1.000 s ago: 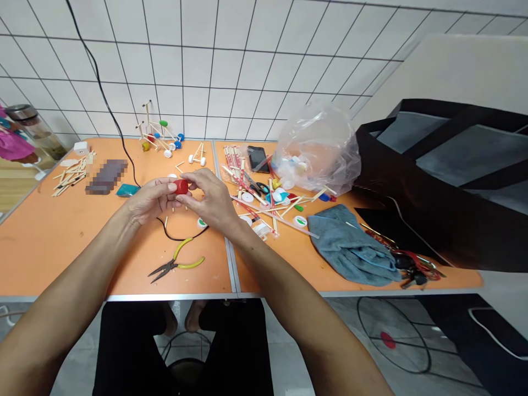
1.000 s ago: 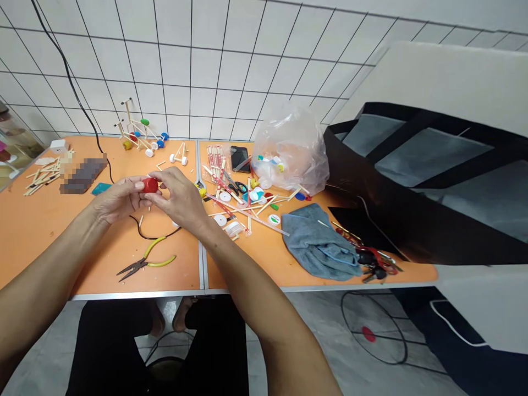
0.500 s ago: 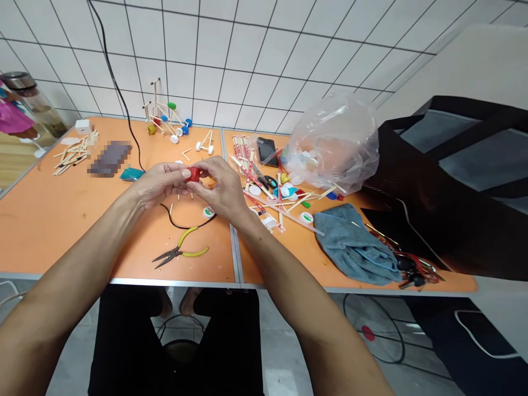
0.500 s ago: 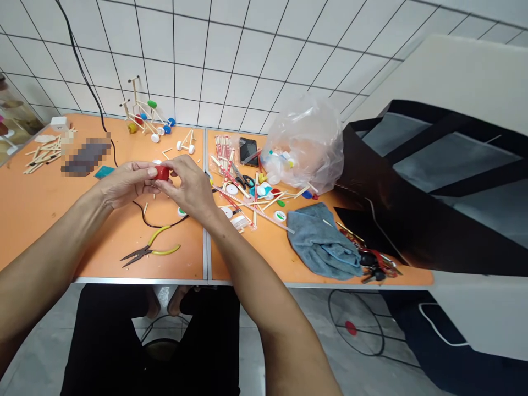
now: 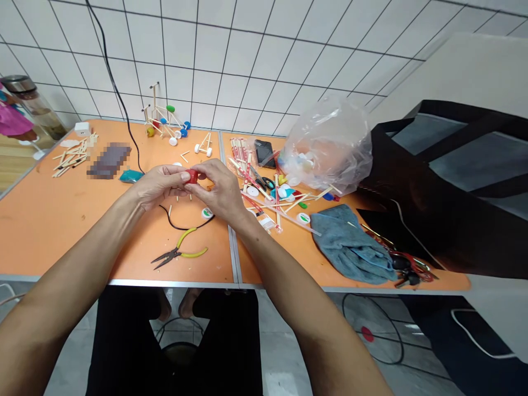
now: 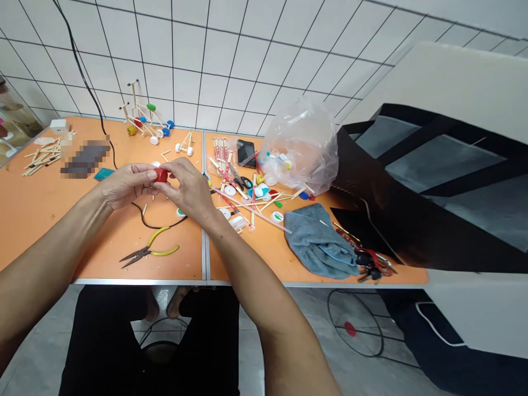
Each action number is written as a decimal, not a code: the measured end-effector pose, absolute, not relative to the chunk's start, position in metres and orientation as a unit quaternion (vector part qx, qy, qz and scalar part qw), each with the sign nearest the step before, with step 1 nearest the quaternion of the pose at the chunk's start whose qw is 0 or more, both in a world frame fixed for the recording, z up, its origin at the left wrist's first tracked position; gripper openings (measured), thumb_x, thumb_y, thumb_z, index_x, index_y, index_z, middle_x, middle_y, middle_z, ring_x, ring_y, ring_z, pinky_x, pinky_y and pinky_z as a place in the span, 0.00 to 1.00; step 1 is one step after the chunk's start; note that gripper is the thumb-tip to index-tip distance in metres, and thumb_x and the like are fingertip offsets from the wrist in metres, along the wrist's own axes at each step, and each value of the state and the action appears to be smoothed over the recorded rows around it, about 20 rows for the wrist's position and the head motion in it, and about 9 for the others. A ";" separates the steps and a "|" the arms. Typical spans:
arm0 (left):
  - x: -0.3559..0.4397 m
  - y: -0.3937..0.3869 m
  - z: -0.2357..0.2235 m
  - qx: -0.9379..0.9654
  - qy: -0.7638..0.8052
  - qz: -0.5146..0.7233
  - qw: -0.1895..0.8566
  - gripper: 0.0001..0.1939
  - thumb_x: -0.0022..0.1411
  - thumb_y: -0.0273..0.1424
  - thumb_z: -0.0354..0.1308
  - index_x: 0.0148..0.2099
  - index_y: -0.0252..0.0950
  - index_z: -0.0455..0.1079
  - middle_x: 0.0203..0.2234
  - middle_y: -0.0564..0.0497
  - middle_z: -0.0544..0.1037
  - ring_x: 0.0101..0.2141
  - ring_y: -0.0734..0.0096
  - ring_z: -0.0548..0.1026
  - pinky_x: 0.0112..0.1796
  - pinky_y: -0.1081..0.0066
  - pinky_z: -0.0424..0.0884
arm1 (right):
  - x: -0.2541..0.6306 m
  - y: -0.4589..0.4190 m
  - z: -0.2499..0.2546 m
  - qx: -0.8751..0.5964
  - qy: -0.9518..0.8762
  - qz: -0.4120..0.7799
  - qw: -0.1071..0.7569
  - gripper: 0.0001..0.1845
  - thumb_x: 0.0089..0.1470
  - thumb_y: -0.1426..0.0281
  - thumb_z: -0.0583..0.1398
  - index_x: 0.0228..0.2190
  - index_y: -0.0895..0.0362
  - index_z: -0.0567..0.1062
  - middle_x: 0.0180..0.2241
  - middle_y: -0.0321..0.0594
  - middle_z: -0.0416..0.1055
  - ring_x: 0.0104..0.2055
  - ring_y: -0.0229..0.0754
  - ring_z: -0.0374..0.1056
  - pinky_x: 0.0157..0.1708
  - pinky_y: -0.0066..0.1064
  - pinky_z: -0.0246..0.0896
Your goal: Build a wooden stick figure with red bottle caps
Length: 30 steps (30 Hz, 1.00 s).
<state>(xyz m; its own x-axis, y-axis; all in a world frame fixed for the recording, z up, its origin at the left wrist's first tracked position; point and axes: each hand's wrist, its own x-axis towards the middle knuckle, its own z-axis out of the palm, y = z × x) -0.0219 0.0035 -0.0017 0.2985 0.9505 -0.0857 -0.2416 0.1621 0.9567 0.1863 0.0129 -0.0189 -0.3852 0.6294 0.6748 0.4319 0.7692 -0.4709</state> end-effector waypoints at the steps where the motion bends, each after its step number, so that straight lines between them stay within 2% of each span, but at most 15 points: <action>1: -0.022 0.004 -0.002 0.464 0.384 0.453 0.658 0.21 0.45 0.41 0.87 0.34 0.34 0.85 0.32 0.45 0.87 0.32 0.68 0.83 0.37 0.70 0.81 | 0.186 0.013 -0.019 -0.323 -0.825 0.110 0.451 0.11 0.68 0.61 0.70 0.49 0.49 0.83 0.46 0.41 0.81 0.46 0.48 0.76 0.50 0.43 0.77; 8: -0.016 0.001 0.001 0.459 0.388 0.473 0.644 0.21 0.38 0.39 0.87 0.31 0.35 0.84 0.27 0.50 0.84 0.28 0.73 0.79 0.33 0.73 0.79 | 0.185 0.015 -0.023 -0.309 -0.829 0.114 0.452 0.15 0.69 0.57 0.70 0.52 0.50 0.83 0.46 0.42 0.81 0.46 0.47 0.76 0.50 0.41 0.76; 14: -0.013 0.001 -0.001 0.452 0.408 0.477 0.634 0.17 0.45 0.39 0.83 0.32 0.34 0.84 0.27 0.49 0.84 0.28 0.73 0.80 0.33 0.74 0.78 | 0.185 0.014 -0.023 -0.310 -0.830 0.115 0.449 0.19 0.67 0.61 0.71 0.56 0.49 0.81 0.49 0.42 0.81 0.46 0.47 0.77 0.51 0.43 0.77; 18: -0.013 0.002 -0.001 0.459 0.420 0.471 0.625 0.17 0.48 0.40 0.82 0.34 0.35 0.84 0.29 0.48 0.85 0.30 0.70 0.81 0.34 0.72 0.78 | 0.184 0.014 -0.022 -0.319 -0.828 0.111 0.447 0.14 0.68 0.63 0.70 0.54 0.48 0.82 0.48 0.41 0.81 0.47 0.48 0.76 0.51 0.43 0.77; 23: -0.011 0.000 0.002 0.498 0.439 0.462 0.588 0.21 0.45 0.43 0.85 0.34 0.35 0.85 0.29 0.47 0.86 0.31 0.68 0.82 0.36 0.69 0.78 | 0.186 0.014 -0.021 -0.324 -0.831 0.110 0.439 0.09 0.69 0.63 0.68 0.49 0.49 0.83 0.46 0.40 0.81 0.46 0.47 0.76 0.49 0.41 0.76; 30: -0.009 -0.002 0.003 0.498 0.436 0.469 0.585 0.24 0.43 0.47 0.87 0.35 0.36 0.87 0.33 0.45 0.88 0.31 0.68 0.81 0.36 0.69 0.78 | 0.189 0.016 -0.022 -0.329 -0.831 0.105 0.436 0.09 0.69 0.61 0.69 0.48 0.49 0.83 0.45 0.40 0.81 0.45 0.47 0.75 0.48 0.40 0.75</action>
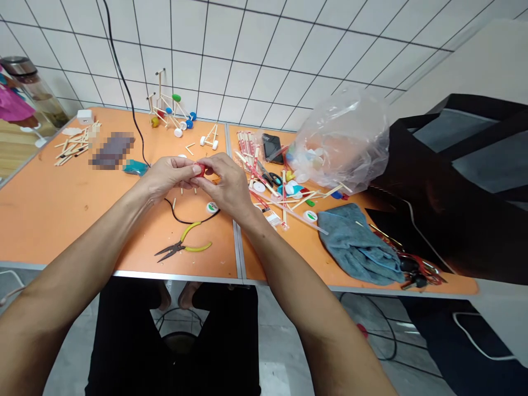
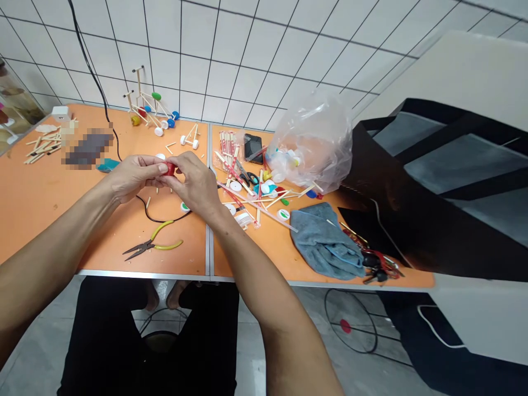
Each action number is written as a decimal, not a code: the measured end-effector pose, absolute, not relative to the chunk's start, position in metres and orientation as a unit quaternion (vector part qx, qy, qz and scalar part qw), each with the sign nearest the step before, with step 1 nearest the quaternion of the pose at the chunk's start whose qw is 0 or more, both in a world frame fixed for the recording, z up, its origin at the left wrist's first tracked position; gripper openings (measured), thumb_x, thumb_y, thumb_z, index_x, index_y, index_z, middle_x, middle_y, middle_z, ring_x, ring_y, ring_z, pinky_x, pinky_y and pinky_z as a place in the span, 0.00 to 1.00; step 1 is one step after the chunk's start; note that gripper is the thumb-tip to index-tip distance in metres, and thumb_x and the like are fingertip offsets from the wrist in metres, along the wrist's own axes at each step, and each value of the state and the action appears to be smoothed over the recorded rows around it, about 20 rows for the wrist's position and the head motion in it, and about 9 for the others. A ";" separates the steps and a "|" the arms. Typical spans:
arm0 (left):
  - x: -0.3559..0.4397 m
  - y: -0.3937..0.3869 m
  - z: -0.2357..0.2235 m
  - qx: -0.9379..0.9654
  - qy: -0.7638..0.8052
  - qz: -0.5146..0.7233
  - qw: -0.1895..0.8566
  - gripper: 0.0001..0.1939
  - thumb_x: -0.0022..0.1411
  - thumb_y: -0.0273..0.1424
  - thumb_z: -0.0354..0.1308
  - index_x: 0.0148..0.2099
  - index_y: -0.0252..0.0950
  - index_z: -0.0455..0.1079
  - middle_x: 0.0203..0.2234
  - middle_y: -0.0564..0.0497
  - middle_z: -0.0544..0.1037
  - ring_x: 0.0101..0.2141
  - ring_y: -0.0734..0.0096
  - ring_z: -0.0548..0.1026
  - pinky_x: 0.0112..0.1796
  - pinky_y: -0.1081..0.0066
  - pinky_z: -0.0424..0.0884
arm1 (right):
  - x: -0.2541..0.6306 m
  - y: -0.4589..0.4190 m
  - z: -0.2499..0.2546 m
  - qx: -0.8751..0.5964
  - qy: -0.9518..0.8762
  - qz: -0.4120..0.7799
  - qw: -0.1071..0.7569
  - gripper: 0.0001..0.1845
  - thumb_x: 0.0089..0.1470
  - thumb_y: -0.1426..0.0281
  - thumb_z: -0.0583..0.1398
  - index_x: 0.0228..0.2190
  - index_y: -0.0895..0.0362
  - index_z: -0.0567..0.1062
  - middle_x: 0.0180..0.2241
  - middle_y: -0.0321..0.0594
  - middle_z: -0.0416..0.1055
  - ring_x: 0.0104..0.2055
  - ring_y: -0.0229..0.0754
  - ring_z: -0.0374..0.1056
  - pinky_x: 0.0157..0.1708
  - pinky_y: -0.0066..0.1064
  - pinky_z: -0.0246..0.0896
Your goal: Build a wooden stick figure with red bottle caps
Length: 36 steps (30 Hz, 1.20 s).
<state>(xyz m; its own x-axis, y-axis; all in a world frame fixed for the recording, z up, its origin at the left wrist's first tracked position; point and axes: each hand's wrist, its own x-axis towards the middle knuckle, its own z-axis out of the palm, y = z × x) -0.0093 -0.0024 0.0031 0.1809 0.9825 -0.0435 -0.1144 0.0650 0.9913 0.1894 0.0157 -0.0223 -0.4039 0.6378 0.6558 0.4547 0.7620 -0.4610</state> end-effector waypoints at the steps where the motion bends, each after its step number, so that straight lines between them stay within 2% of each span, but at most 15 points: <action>1: -0.009 -0.003 0.003 0.497 0.433 0.469 0.588 0.24 0.43 0.47 0.87 0.35 0.35 0.87 0.32 0.45 0.88 0.31 0.68 0.81 0.36 0.68 0.78 | 0.190 0.016 -0.022 -0.330 -0.832 0.105 0.434 0.10 0.69 0.60 0.69 0.48 0.48 0.83 0.45 0.40 0.81 0.46 0.48 0.75 0.48 0.40 0.74; 4: -0.010 -0.003 0.002 0.492 0.425 0.469 0.598 0.23 0.46 0.46 0.86 0.35 0.35 0.86 0.29 0.46 0.86 0.31 0.66 0.82 0.37 0.67 0.79 | 0.190 0.016 -0.021 -0.329 -0.835 0.102 0.430 0.10 0.69 0.60 0.68 0.48 0.48 0.83 0.45 0.40 0.80 0.46 0.48 0.75 0.48 0.40 0.74; 8: -0.008 -0.004 0.003 0.485 0.411 0.465 0.616 0.22 0.48 0.45 0.86 0.37 0.35 0.87 0.31 0.46 0.87 0.32 0.66 0.82 0.39 0.65 0.81 | 0.190 0.013 -0.018 -0.330 -0.834 0.090 0.433 0.07 0.69 0.63 0.67 0.47 0.49 0.82 0.45 0.40 0.80 0.45 0.47 0.75 0.48 0.40 0.75; 14: -0.003 -0.007 0.005 0.463 0.402 0.479 0.629 0.23 0.43 0.43 0.87 0.35 0.34 0.87 0.32 0.46 0.87 0.32 0.70 0.81 0.36 0.71 0.79 | 0.190 0.011 -0.016 -0.333 -0.831 0.061 0.441 0.05 0.67 0.68 0.66 0.45 0.49 0.81 0.44 0.39 0.81 0.44 0.47 0.75 0.46 0.38 0.74; 20: -0.002 -0.007 0.004 0.465 0.426 0.486 0.605 0.22 0.40 0.40 0.87 0.34 0.34 0.85 0.31 0.46 0.87 0.31 0.68 0.82 0.35 0.69 0.79 | 0.186 0.006 -0.017 -0.352 -0.834 0.068 0.418 0.07 0.68 0.67 0.65 0.47 0.50 0.81 0.47 0.41 0.82 0.46 0.47 0.76 0.47 0.39 0.74; 23: -0.003 -0.004 0.002 0.463 0.436 0.492 0.595 0.21 0.40 0.39 0.86 0.33 0.34 0.84 0.31 0.47 0.87 0.30 0.68 0.82 0.36 0.68 0.80 | 0.186 0.008 -0.017 -0.354 -0.843 0.077 0.397 0.10 0.69 0.66 0.65 0.50 0.50 0.82 0.49 0.42 0.82 0.47 0.47 0.76 0.48 0.39 0.74; 26: -0.008 0.001 0.000 0.453 0.449 0.500 0.586 0.20 0.43 0.38 0.84 0.35 0.34 0.83 0.30 0.47 0.86 0.30 0.68 0.82 0.37 0.68 0.81 | 0.200 0.019 -0.009 -0.349 -0.849 0.101 0.384 0.19 0.69 0.58 0.68 0.57 0.49 0.81 0.52 0.43 0.82 0.47 0.46 0.76 0.49 0.40 0.76; 28: -0.011 0.004 0.000 0.444 0.455 0.506 0.582 0.19 0.45 0.37 0.83 0.35 0.34 0.83 0.30 0.47 0.87 0.30 0.68 0.83 0.36 0.68 0.82 | 0.221 0.028 0.003 -0.388 -0.826 0.112 0.394 0.21 0.70 0.56 0.66 0.59 0.51 0.81 0.52 0.43 0.83 0.46 0.46 0.77 0.51 0.41 0.76; 30: -0.013 0.006 0.001 0.433 0.461 0.520 0.574 0.17 0.46 0.36 0.81 0.35 0.34 0.82 0.30 0.46 0.87 0.29 0.69 0.83 0.34 0.70 0.81 | 0.247 0.035 0.018 -0.502 -0.766 0.075 0.394 0.18 0.73 0.60 0.61 0.56 0.54 0.83 0.51 0.45 0.84 0.50 0.49 0.78 0.55 0.44 0.75; 31: -0.013 0.006 0.002 0.423 0.466 0.534 0.565 0.15 0.48 0.35 0.80 0.35 0.34 0.82 0.30 0.46 0.87 0.29 0.70 0.82 0.33 0.71 0.81 | 0.259 0.037 0.025 -0.575 -0.730 0.045 0.367 0.18 0.73 0.63 0.59 0.54 0.55 0.84 0.53 0.48 0.85 0.53 0.52 0.78 0.57 0.45 0.74; 33: -0.011 0.005 0.006 0.407 0.475 0.552 0.551 0.13 0.50 0.34 0.77 0.35 0.33 0.81 0.31 0.45 0.87 0.28 0.71 0.81 0.32 0.72 0.80 | 0.277 0.037 0.035 -0.702 -0.667 0.016 0.251 0.19 0.71 0.68 0.57 0.53 0.56 0.86 0.54 0.52 0.85 0.57 0.58 0.79 0.57 0.45 0.72; 36: -0.009 0.003 0.011 0.396 0.482 0.563 0.542 0.11 0.52 0.33 0.75 0.36 0.33 0.80 0.32 0.44 0.87 0.28 0.72 0.81 0.31 0.74 0.78 | 0.285 0.034 0.041 -0.777 -0.621 0.032 0.097 0.23 0.70 0.73 0.55 0.56 0.56 0.86 0.58 0.57 0.84 0.61 0.61 0.79 0.55 0.44 0.71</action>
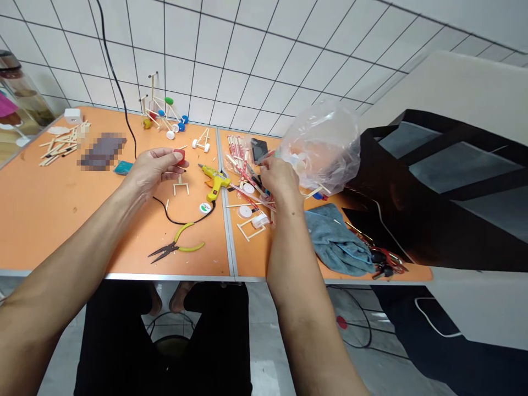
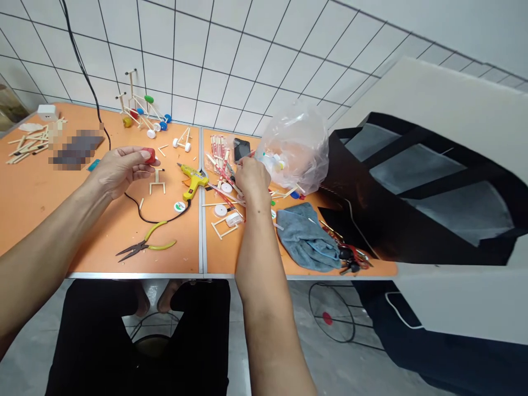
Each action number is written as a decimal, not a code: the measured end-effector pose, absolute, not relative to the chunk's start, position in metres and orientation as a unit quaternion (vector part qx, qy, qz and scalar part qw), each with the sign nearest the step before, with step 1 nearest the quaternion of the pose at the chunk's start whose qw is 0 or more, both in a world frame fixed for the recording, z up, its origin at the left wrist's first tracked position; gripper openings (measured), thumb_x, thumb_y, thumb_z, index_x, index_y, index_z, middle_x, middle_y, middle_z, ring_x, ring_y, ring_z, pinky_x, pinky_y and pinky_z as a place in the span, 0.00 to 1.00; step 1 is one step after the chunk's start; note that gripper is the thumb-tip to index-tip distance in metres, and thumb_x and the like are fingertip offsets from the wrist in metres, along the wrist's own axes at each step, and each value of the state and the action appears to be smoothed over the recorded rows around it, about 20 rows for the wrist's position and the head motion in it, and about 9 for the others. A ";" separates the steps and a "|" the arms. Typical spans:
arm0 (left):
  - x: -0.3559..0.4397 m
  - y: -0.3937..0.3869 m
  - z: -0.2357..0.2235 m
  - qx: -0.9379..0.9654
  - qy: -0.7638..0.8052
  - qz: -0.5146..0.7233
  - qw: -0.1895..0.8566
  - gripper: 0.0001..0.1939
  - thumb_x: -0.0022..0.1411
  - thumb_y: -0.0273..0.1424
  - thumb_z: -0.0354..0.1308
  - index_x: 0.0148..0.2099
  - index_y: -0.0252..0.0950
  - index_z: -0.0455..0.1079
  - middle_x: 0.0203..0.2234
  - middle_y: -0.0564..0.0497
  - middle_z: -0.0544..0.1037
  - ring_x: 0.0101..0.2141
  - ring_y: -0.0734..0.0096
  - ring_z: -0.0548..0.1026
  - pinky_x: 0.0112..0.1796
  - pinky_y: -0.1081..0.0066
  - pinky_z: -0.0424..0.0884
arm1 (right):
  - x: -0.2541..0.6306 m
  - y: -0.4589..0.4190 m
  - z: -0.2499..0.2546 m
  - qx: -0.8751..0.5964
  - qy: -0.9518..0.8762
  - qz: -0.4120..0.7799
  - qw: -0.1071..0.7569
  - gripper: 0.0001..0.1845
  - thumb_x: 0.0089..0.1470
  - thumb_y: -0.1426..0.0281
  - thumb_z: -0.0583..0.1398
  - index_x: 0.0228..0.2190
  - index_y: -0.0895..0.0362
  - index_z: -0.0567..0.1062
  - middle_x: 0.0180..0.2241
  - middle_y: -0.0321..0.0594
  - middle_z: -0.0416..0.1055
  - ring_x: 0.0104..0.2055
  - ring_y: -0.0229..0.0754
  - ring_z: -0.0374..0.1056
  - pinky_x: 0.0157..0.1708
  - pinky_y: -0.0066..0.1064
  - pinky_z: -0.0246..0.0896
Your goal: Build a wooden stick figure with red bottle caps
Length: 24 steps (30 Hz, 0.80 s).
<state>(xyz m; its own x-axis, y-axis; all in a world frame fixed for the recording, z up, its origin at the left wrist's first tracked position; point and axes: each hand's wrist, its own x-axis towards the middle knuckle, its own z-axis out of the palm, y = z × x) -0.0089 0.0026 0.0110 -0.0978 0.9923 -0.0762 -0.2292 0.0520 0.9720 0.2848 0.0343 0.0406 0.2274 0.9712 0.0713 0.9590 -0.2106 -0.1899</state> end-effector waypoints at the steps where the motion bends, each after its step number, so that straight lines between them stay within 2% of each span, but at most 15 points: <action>1: -0.009 0.002 0.013 0.394 0.483 0.565 0.540 0.11 0.52 0.33 0.75 0.36 0.33 0.80 0.33 0.44 0.88 0.28 0.72 0.81 0.30 0.74 0.78 | 0.283 0.033 0.040 -0.784 -0.615 0.041 0.068 0.24 0.70 0.74 0.55 0.59 0.56 0.85 0.60 0.57 0.83 0.63 0.61 0.78 0.55 0.43 0.71; 5: -0.010 0.001 0.017 0.383 0.486 0.571 0.540 0.12 0.52 0.33 0.74 0.36 0.33 0.79 0.33 0.45 0.87 0.27 0.74 0.80 0.29 0.76 0.76 | 0.274 0.034 0.033 -0.788 -0.613 0.057 0.032 0.27 0.71 0.75 0.56 0.65 0.56 0.81 0.66 0.56 0.79 0.69 0.60 0.75 0.60 0.43 0.70; 14: -0.011 0.002 0.020 0.372 0.484 0.573 0.547 0.11 0.52 0.32 0.73 0.36 0.34 0.78 0.32 0.45 0.87 0.25 0.76 0.78 0.28 0.77 0.75 | 0.273 0.048 0.022 -0.791 -0.609 0.034 0.048 0.24 0.70 0.74 0.57 0.61 0.59 0.83 0.64 0.61 0.80 0.69 0.62 0.76 0.63 0.47 0.69; 19: -0.012 0.002 0.019 0.377 0.482 0.572 0.546 0.12 0.51 0.33 0.73 0.36 0.34 0.78 0.33 0.45 0.87 0.26 0.76 0.78 0.28 0.77 0.76 | 0.275 0.051 0.021 -0.795 -0.601 0.048 0.064 0.24 0.70 0.74 0.59 0.62 0.56 0.83 0.63 0.58 0.81 0.68 0.60 0.77 0.61 0.44 0.70; 24: -0.014 0.003 0.018 0.381 0.485 0.574 0.539 0.13 0.51 0.35 0.74 0.36 0.35 0.77 0.35 0.44 0.88 0.27 0.76 0.79 0.29 0.77 0.76 | 0.275 0.049 0.027 -0.806 -0.580 0.082 0.080 0.23 0.70 0.74 0.58 0.60 0.54 0.84 0.59 0.55 0.84 0.62 0.57 0.80 0.55 0.41 0.72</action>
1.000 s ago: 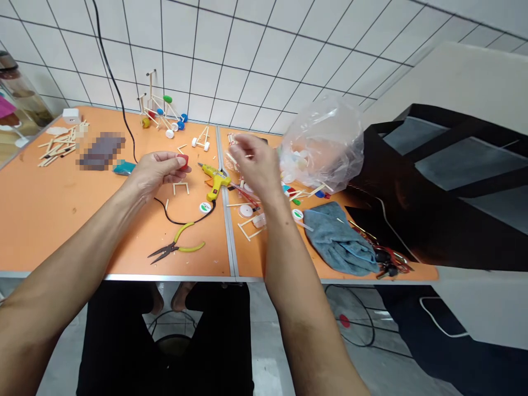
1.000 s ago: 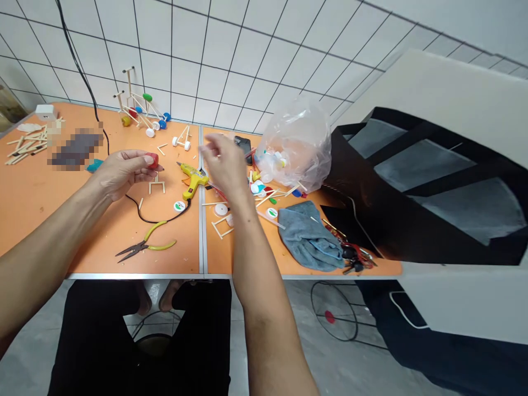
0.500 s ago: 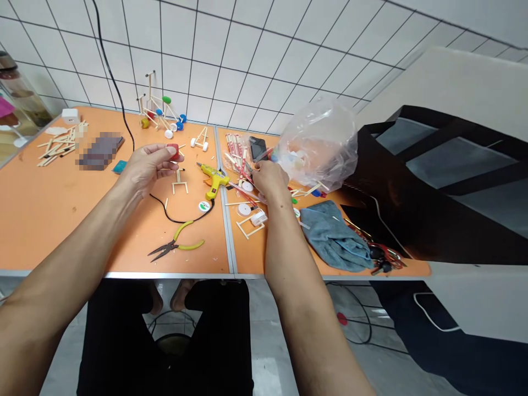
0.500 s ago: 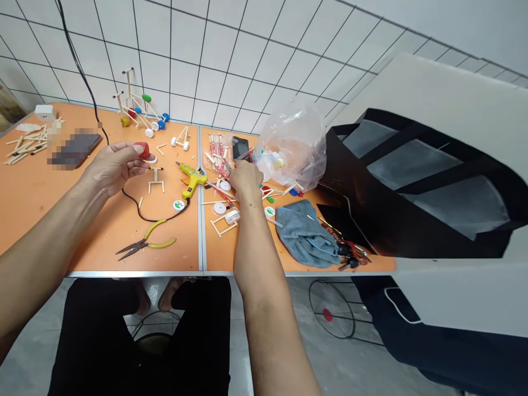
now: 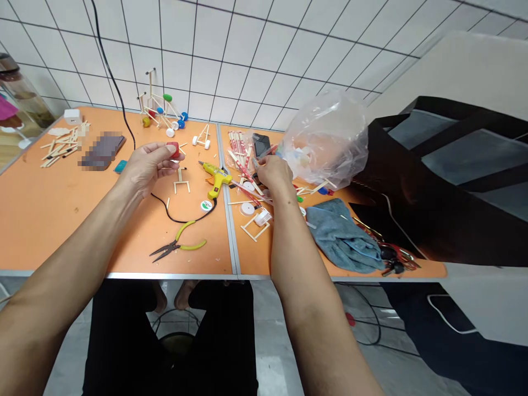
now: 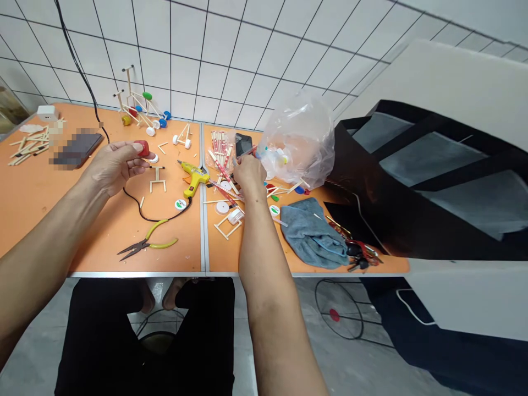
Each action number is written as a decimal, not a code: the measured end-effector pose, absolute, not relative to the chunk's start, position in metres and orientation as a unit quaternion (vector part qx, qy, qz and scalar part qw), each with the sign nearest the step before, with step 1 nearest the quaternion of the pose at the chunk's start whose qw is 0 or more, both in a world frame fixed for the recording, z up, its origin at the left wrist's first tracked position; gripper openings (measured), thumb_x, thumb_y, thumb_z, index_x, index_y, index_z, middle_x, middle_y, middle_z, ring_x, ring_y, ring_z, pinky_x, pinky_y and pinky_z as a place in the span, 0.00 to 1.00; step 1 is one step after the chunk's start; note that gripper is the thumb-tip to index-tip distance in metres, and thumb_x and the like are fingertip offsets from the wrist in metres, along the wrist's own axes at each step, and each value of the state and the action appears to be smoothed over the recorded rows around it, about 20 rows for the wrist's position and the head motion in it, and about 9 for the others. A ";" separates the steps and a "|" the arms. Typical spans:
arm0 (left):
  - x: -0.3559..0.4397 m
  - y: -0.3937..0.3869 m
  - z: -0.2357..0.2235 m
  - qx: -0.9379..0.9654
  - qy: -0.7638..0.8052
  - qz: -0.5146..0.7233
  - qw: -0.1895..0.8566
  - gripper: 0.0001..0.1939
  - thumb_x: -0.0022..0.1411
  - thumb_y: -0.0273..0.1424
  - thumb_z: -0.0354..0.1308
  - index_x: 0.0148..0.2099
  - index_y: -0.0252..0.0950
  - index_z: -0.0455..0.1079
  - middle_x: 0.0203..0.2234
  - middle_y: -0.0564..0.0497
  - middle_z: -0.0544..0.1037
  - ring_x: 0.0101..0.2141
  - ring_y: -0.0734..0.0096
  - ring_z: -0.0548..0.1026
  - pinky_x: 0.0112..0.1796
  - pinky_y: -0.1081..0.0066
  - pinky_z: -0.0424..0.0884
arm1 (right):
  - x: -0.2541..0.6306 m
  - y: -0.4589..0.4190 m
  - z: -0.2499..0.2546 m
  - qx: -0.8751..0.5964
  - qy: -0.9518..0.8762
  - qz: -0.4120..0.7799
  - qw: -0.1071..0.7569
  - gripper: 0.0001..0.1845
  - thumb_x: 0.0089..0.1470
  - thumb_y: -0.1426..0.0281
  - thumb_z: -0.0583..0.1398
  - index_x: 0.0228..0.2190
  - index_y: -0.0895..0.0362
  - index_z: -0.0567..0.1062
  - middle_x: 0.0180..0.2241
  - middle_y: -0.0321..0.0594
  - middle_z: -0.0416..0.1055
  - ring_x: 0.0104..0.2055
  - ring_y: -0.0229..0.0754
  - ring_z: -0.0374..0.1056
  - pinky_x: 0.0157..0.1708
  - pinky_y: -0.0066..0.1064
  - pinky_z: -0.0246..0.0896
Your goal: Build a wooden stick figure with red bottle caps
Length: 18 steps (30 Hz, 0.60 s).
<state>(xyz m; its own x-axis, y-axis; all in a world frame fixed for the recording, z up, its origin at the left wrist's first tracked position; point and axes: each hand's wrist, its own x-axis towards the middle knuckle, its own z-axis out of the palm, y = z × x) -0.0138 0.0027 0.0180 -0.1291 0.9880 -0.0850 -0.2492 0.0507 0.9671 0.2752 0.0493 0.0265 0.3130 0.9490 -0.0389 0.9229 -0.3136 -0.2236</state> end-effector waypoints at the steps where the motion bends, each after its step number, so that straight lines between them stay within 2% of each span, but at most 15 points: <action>1: -0.014 0.003 0.018 0.381 0.485 0.574 0.538 0.13 0.51 0.35 0.74 0.36 0.35 0.77 0.35 0.44 0.87 0.27 0.75 0.79 0.29 0.77 0.76 | 0.275 0.049 0.028 -0.807 -0.578 0.082 0.086 0.23 0.69 0.74 0.58 0.59 0.54 0.84 0.58 0.54 0.84 0.61 0.57 0.81 0.54 0.41 0.72; 8: -0.014 0.003 0.020 0.386 0.490 0.578 0.526 0.13 0.52 0.35 0.74 0.35 0.35 0.76 0.34 0.45 0.87 0.27 0.75 0.79 0.29 0.77 0.77 | 0.281 0.046 0.034 -0.804 -0.573 0.007 0.158 0.18 0.68 0.73 0.59 0.52 0.55 0.86 0.55 0.57 0.83 0.59 0.60 0.79 0.55 0.44 0.71; 13: -0.017 0.004 0.017 0.397 0.475 0.573 0.537 0.15 0.51 0.37 0.76 0.36 0.35 0.78 0.36 0.45 0.87 0.31 0.71 0.82 0.32 0.74 0.79 | 0.281 0.042 0.036 -0.730 -0.607 -0.046 0.311 0.17 0.71 0.72 0.54 0.51 0.54 0.82 0.56 0.52 0.80 0.58 0.56 0.76 0.57 0.45 0.70; 15: -0.016 0.001 0.017 0.413 0.457 0.564 0.550 0.16 0.50 0.39 0.77 0.37 0.35 0.80 0.39 0.44 0.88 0.34 0.68 0.83 0.34 0.72 0.80 | 0.268 0.040 0.034 -0.673 -0.639 -0.021 0.371 0.14 0.72 0.72 0.54 0.49 0.53 0.79 0.53 0.49 0.80 0.57 0.53 0.75 0.56 0.42 0.70; 18: -0.010 -0.006 0.018 0.454 0.428 0.535 0.569 0.18 0.48 0.40 0.78 0.38 0.35 0.83 0.44 0.43 0.89 0.41 0.62 0.85 0.41 0.65 0.82 | 0.238 0.034 0.023 -0.592 -0.682 0.090 0.421 0.09 0.74 0.68 0.54 0.47 0.51 0.75 0.45 0.43 0.79 0.47 0.47 0.76 0.51 0.39 0.73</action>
<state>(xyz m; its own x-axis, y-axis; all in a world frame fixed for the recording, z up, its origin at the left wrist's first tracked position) -0.0104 -0.0064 0.0176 0.0613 0.9981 -0.0019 -0.2192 0.0153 0.9756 0.2380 0.0339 0.0233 0.0541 0.8825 0.4672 0.7314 0.2835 -0.6202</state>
